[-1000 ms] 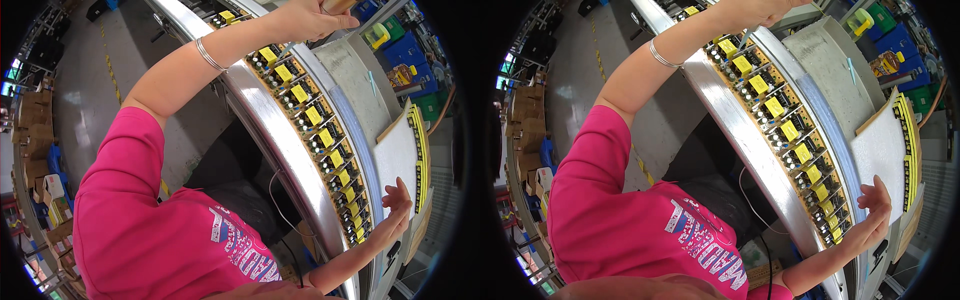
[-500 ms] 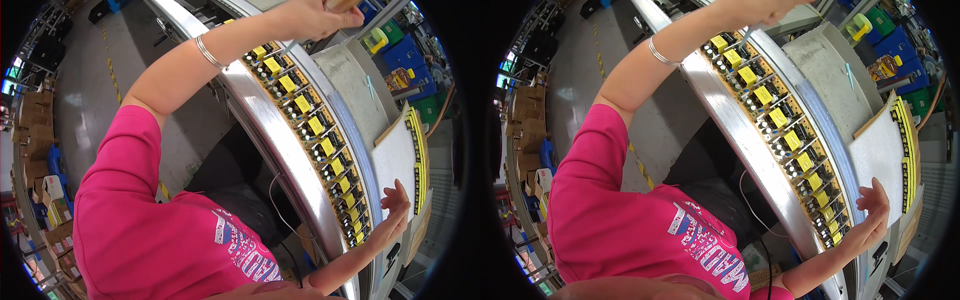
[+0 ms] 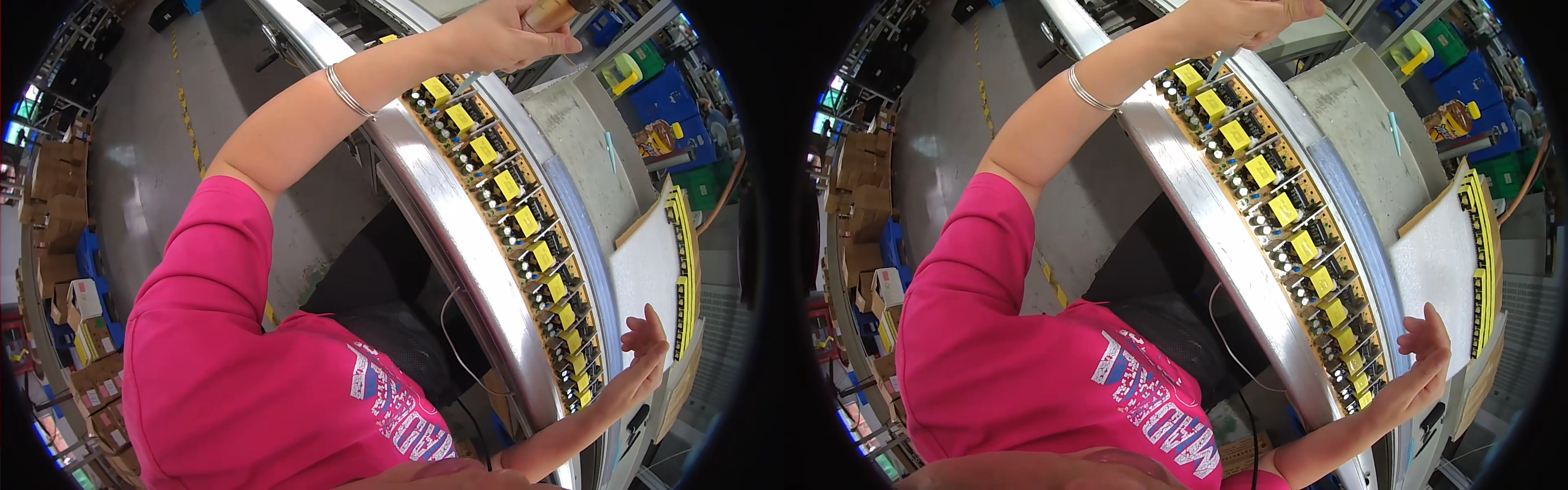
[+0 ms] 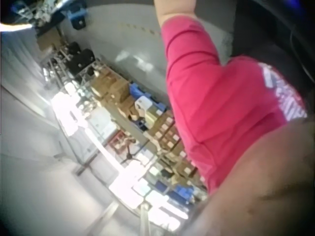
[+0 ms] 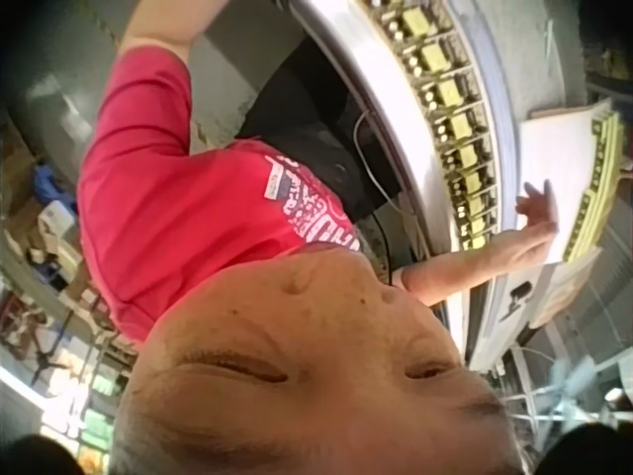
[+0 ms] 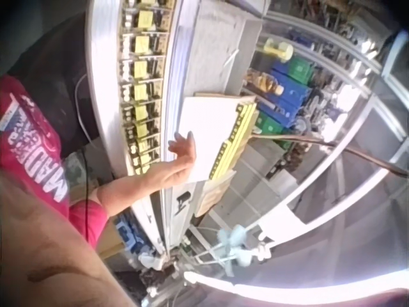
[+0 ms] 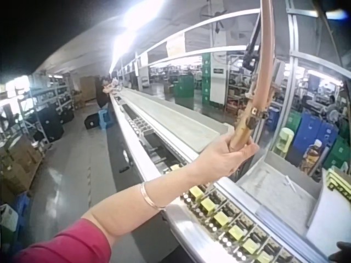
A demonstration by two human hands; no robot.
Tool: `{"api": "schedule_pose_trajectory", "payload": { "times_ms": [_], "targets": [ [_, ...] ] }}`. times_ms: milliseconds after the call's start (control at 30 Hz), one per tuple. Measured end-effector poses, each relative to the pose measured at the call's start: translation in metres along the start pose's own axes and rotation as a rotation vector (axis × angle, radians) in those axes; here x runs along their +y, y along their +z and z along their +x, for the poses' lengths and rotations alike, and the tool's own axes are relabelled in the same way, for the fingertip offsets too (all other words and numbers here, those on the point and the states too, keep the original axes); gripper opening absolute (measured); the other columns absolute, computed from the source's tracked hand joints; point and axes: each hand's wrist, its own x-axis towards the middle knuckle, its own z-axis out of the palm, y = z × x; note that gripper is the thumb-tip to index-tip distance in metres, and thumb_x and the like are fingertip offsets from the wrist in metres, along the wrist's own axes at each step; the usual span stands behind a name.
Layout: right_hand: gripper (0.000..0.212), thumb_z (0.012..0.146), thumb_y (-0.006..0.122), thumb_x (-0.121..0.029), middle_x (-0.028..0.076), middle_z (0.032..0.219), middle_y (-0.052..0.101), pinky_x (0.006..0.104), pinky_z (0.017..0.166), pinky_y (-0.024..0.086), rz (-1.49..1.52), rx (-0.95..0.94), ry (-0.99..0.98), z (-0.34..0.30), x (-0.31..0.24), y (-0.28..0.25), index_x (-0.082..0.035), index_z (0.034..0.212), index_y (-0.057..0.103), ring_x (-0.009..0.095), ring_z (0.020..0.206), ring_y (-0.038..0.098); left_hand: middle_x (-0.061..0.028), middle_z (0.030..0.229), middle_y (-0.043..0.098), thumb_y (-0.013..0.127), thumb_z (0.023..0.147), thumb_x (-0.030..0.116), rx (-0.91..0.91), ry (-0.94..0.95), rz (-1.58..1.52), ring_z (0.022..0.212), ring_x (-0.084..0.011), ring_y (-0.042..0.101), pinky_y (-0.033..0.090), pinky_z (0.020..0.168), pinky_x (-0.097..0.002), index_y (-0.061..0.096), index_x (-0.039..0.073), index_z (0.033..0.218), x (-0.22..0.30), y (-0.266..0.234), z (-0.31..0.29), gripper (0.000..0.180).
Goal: Assembling and testing electronic components on a production line conveyor.
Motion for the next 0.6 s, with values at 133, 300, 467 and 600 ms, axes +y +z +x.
{"api": "schedule_pose_trajectory", "payload": {
  "times_ms": [133, 300, 467, 600],
  "targets": [
    [0.061, 0.112, 0.031, -0.047, 0.007, 0.089, 0.071, 0.0278, 0.073, 0.044, 0.006, 0.003, 0.003, 0.0005, 0.0004, -0.0002, -0.004, 0.122, 0.072, 0.012, 0.073, 0.054, 0.0049, 0.067, 0.051, 0.068, 0.1, 0.027, -0.01, -0.002, 0.005, 0.055, -0.0083, 0.047, 0.037, 0.052, -0.0232, 0.062, 0.011, 0.097, -0.0006, -0.0039, 0.0003, 0.018],
    [0.061, 0.112, 0.031, -0.047, 0.007, 0.089, 0.071, 0.0277, 0.073, 0.044, -0.013, 0.019, 0.011, 0.0002, 0.0014, 0.0015, -0.004, 0.123, 0.072, 0.013, 0.073, 0.055, 0.0046, 0.068, 0.051, 0.068, 0.1, 0.027, -0.022, -0.004, 0.008, 0.056, -0.0086, 0.048, 0.038, 0.053, -0.0233, 0.063, 0.01, 0.097, -0.0025, -0.0011, -0.0008, 0.018],
    [0.061, 0.112, 0.03, -0.048, 0.007, 0.089, 0.072, 0.0277, 0.073, 0.044, 0.004, 0.018, 0.007, 0.0002, 0.0034, 0.0013, -0.004, 0.123, 0.072, 0.013, 0.073, 0.055, 0.0042, 0.068, 0.052, 0.068, 0.1, 0.027, -0.03, -0.002, 0.014, 0.056, -0.0089, 0.048, 0.038, 0.053, -0.0235, 0.063, 0.01, 0.098, -0.0028, 0.0004, 0.0007, 0.018],
    [0.061, 0.112, 0.03, -0.047, 0.007, 0.089, 0.071, 0.0278, 0.073, 0.044, -0.006, 0.022, -0.008, 0.0007, 0.006, 0.0036, -0.005, 0.123, 0.072, 0.012, 0.073, 0.055, 0.004, 0.068, 0.052, 0.068, 0.1, 0.027, -0.034, -0.004, 0.021, 0.057, -0.0091, 0.049, 0.039, 0.053, -0.0236, 0.063, 0.01, 0.098, -0.0047, 0.0006, -0.0008, 0.018]
  ]
}}
